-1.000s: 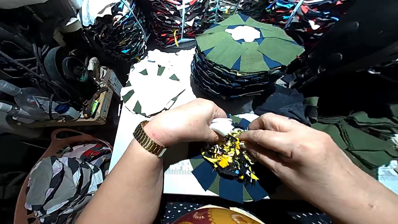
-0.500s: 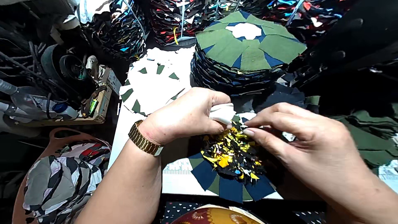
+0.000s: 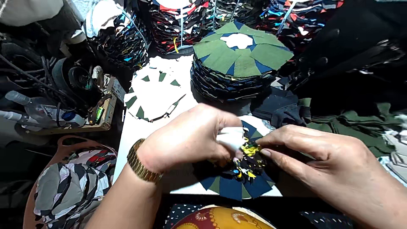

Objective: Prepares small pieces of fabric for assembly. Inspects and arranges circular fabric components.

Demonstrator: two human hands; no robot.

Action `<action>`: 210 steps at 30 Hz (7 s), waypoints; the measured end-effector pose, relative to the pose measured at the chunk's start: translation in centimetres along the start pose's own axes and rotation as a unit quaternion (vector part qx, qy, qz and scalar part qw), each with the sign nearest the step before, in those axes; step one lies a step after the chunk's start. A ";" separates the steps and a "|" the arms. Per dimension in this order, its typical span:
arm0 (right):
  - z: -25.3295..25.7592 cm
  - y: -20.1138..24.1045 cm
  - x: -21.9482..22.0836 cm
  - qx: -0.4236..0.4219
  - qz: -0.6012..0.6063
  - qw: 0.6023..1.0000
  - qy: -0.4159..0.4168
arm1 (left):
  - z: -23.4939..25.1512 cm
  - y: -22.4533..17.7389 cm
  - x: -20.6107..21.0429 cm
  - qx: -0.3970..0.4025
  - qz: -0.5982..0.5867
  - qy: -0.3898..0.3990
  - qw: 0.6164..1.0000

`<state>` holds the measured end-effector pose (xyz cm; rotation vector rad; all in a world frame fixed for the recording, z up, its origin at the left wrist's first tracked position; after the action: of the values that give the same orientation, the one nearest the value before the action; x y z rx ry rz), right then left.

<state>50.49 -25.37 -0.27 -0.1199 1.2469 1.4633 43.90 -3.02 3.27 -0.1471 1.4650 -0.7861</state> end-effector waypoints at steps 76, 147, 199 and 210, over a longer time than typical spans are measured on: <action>-0.1 2.8 5.5 -0.129 0.037 0.990 0.050 | -7.3 -1.7 5.8 -0.130 0.103 -0.114 0.980; 0.6 3.0 7.2 -0.151 0.040 0.983 0.093 | -7.3 0.2 3.7 -0.185 0.127 -0.114 0.968; 1.2 -1.3 -0.2 -0.017 0.049 0.998 0.027 | -0.9 -2.0 4.5 -0.083 0.132 -0.114 0.981; -1.3 -0.5 0.2 0.010 0.098 0.995 0.018 | -1.0 -3.1 5.8 -0.008 0.118 -0.055 0.991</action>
<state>50.08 -26.24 -1.25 -0.0093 1.3318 1.6223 41.27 -8.13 -0.02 -0.0265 1.3549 -0.5655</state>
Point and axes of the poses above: each hand's wrist, its own z-axis towards the middle knuckle, its own x-axis out of the palm, y = z × x, the point moved 3 cm from there along z, towards the middle knuckle, and after that the axes turned 9 degrees about z, right-handed, at the moved point
